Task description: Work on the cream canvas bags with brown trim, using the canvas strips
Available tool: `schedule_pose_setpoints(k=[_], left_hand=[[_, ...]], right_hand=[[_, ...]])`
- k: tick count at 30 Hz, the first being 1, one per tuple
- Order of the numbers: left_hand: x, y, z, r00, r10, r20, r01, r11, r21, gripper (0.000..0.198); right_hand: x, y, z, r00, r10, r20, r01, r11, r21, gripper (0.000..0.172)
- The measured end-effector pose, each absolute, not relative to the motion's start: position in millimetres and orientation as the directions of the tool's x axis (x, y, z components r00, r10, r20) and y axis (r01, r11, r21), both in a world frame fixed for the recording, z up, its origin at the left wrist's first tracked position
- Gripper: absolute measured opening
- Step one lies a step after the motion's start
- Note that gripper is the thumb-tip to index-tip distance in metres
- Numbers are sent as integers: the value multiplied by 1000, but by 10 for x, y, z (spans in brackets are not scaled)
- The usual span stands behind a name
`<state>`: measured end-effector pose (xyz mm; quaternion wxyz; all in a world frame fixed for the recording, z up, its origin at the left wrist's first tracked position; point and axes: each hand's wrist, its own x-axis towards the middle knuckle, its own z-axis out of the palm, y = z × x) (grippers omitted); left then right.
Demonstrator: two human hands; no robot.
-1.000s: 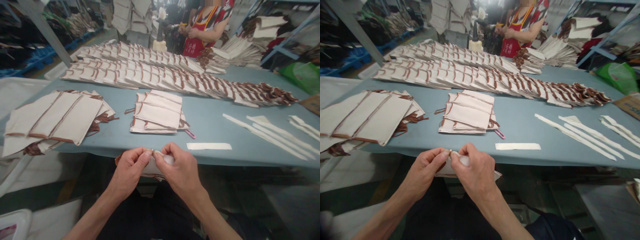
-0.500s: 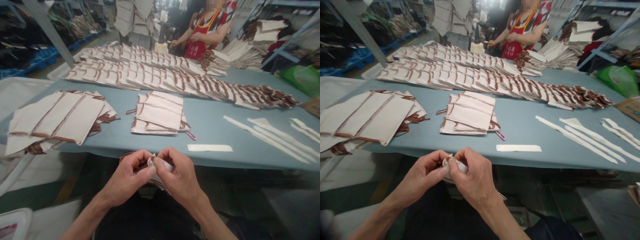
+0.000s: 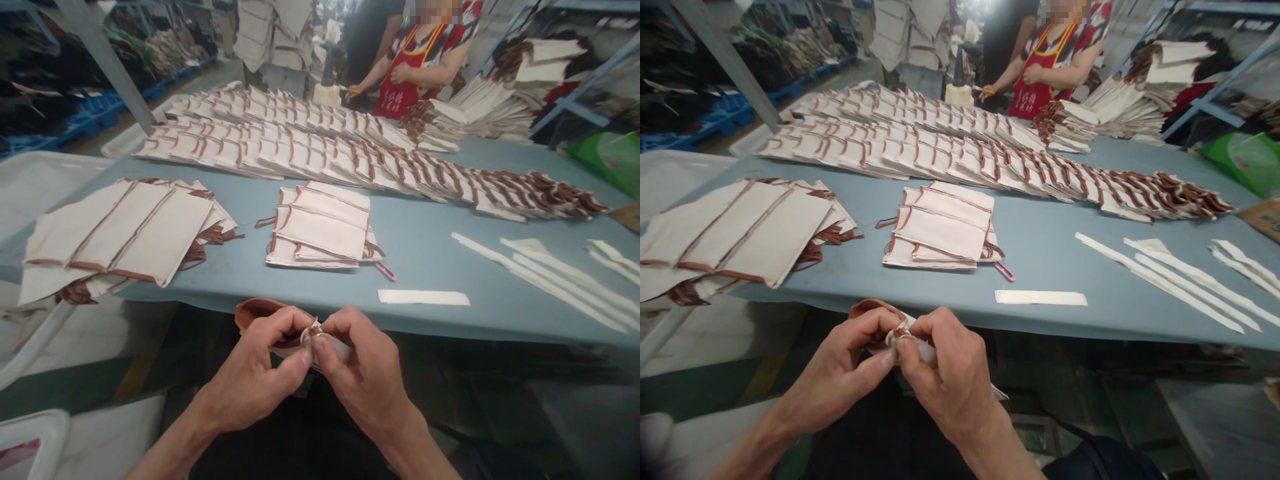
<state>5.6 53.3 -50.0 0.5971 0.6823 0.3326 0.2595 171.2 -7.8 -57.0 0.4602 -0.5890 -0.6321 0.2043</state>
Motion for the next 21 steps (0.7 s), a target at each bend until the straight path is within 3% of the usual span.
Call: schedule_pose_setpoints(k=[6,12,21], left_hand=[[26,541,-545,642,759,-107,126,33,991,22],[129,556,-619,566,817,-116,118,59,991,39],[173,539,-696,514,842,-164,152,99,983,46]], right_hand=[[1711,-102,-626,153,943,294,500,183,-846,9],[1672,-97,-619,236,909,342,506,185,-842,10],[1743,-94,-723,169,912,375,513,243,-823,12]])
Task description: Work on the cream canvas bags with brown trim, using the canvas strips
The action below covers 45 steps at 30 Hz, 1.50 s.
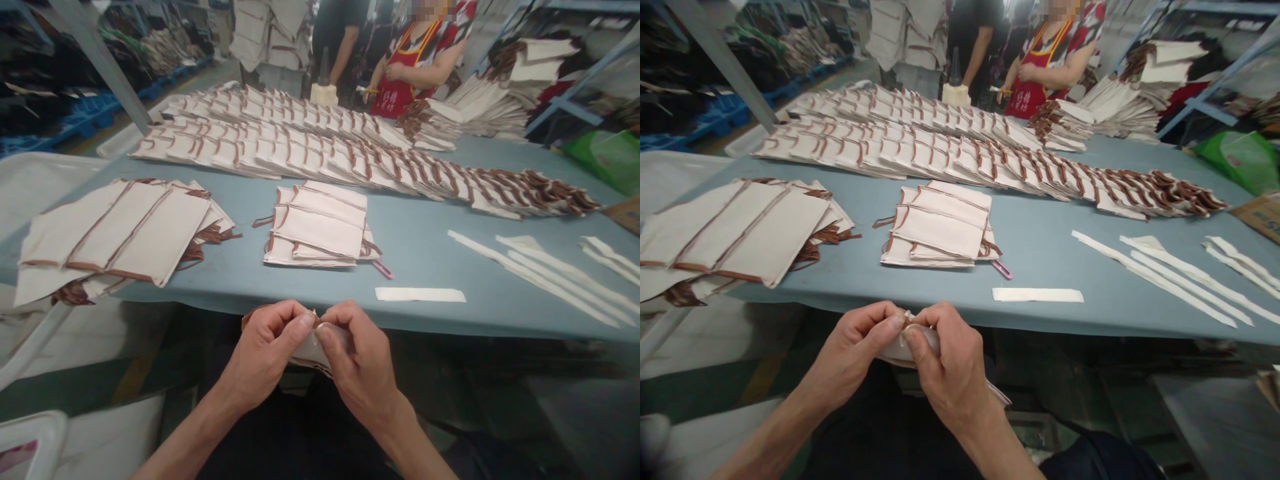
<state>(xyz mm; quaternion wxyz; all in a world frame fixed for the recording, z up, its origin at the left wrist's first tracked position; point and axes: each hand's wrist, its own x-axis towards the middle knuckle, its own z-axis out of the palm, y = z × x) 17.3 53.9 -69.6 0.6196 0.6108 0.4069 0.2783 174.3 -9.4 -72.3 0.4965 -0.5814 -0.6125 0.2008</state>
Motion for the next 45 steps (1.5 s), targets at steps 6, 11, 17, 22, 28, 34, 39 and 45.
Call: schedule_pose_setpoints(k=[6,11,17,22,28,34,39,45], left_hand=[[193,510,-659,510,841,-182,96,154,983,42],[209,509,-626,510,848,-145,71,127,989,39],[222,531,-630,516,847,-128,64,112,992,38],[204,542,-658,524,837,-159,63,148,987,40],[163,553,-706,496,845,-197,194,113,974,45],[127,551,-727,507,837,-207,215,110,970,45],[114,571,-698,533,820,-207,198,117,973,43],[80,596,-686,548,813,-195,196,102,975,44]], right_hand=[[1723,-87,-804,188,903,388,442,275,-854,6],[1708,-82,-804,244,919,309,287,236,-928,14],[1693,-58,-796,266,924,276,266,205,-942,15],[1715,-59,-766,258,939,228,300,146,-943,16],[1760,-36,-639,219,967,128,402,30,-915,17],[1792,3,-544,175,981,81,484,-14,-875,20],[1830,44,-482,122,991,57,525,-16,-851,18],[1842,81,-420,64,997,51,560,6,-828,14]])
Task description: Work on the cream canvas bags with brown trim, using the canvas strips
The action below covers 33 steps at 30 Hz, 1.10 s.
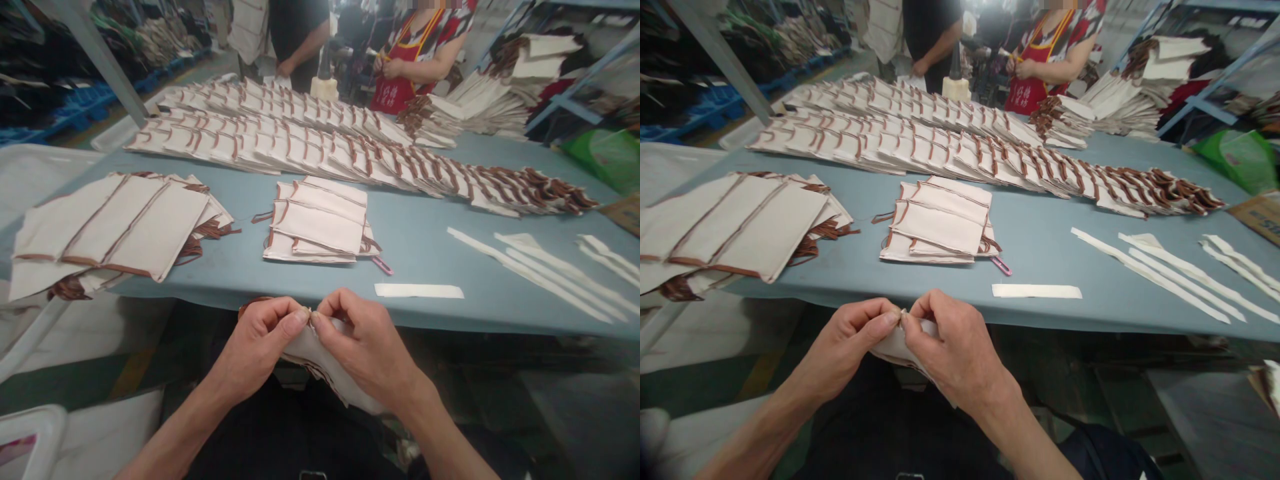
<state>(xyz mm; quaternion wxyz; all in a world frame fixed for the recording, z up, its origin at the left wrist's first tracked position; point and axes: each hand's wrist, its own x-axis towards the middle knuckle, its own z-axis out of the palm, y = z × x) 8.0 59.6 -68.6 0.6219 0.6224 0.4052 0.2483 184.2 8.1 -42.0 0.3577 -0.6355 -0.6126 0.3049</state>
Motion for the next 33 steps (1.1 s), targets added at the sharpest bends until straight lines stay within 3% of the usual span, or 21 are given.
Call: schedule_pose_setpoints(k=[7,17,25,33], left_hand=[[38,610,-663,642,730,-233,146,182,972,43],[37,617,-666,674,687,-271,156,225,962,21],[51,624,-666,656,708,-260,183,186,965,27],[36,599,-665,617,765,-185,227,53,973,37]], right_hand=[[1881,115,-435,-7,1000,25,554,25,-832,13],[1882,115,-509,-5,999,-47,470,-39,-882,16],[1877,83,-536,24,996,-89,409,-91,-908,19],[1809,47,-596,142,989,37,486,-37,-873,18]])
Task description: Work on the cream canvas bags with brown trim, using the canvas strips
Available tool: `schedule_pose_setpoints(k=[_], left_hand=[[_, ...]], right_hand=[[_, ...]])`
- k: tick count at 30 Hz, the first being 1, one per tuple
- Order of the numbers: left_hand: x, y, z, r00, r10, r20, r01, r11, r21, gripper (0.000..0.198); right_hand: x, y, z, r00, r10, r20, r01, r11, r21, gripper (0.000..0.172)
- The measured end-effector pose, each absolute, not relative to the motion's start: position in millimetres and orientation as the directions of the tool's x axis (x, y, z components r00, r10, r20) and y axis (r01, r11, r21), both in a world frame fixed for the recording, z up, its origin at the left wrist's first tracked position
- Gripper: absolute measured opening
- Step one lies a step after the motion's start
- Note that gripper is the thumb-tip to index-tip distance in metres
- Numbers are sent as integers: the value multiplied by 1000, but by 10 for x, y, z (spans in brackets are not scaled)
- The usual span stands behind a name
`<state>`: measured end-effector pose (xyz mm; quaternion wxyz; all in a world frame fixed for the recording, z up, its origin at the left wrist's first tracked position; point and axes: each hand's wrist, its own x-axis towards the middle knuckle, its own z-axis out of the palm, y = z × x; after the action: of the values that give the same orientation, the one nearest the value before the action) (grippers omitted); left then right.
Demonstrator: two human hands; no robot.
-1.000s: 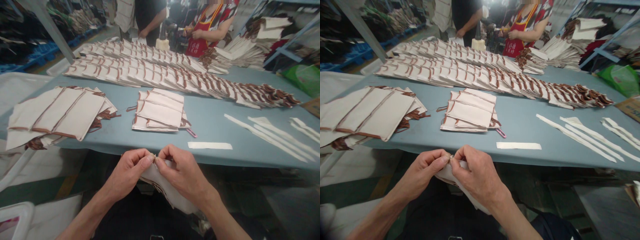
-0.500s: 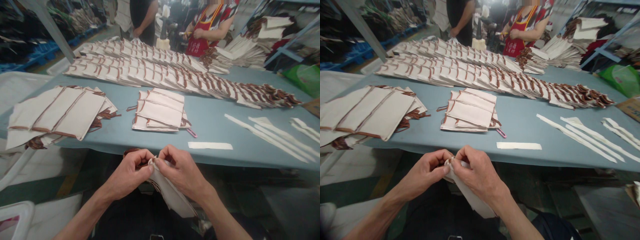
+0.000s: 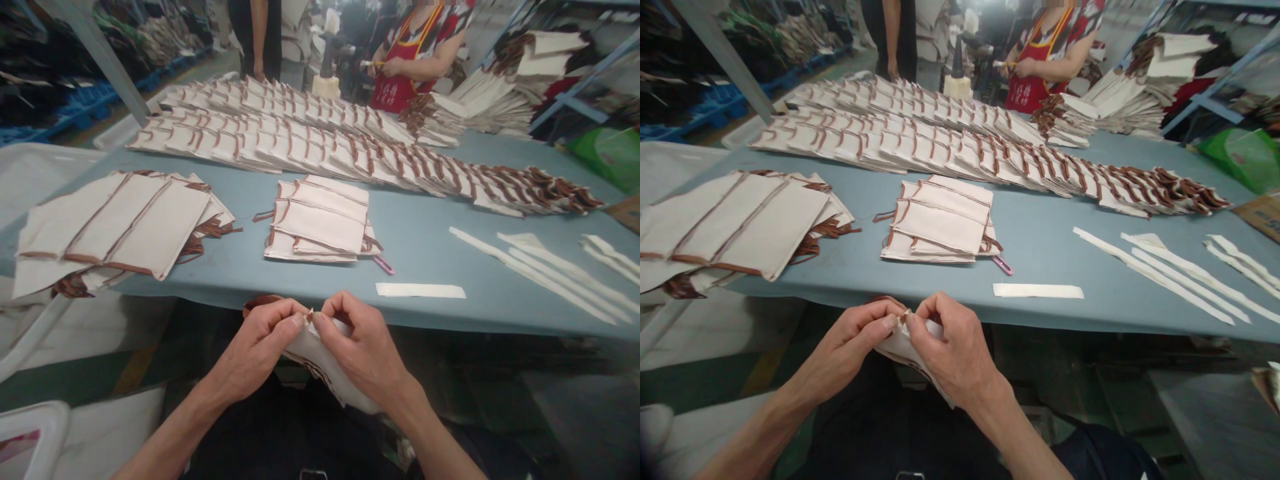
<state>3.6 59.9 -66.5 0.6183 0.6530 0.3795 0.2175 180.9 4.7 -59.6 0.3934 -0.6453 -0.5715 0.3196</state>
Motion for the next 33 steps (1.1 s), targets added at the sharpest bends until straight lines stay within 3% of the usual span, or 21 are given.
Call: schedule_pose_setpoints(k=[3,9,20,24,29,33], left_hand=[[54,575,-673,617,764,-186,210,68,975,37],[75,526,-727,623,756,-201,211,85,974,14],[127,484,-824,596,796,-105,262,-69,963,22],[142,455,-875,569,809,-149,203,38,979,22],[165,442,-906,549,818,-171,139,112,984,23],[182,457,-909,522,830,-198,112,163,980,26]], right_hand=[[1820,47,-603,130,992,-2,465,-63,-883,19],[1837,30,-616,156,979,-131,460,-190,-867,21],[1908,83,-555,152,955,-256,446,-298,-844,26],[1903,91,-583,130,946,-298,391,-325,-861,26],[1856,63,-627,184,944,-274,394,-326,-859,30],[1790,35,-682,276,947,-162,494,-284,-821,28]])
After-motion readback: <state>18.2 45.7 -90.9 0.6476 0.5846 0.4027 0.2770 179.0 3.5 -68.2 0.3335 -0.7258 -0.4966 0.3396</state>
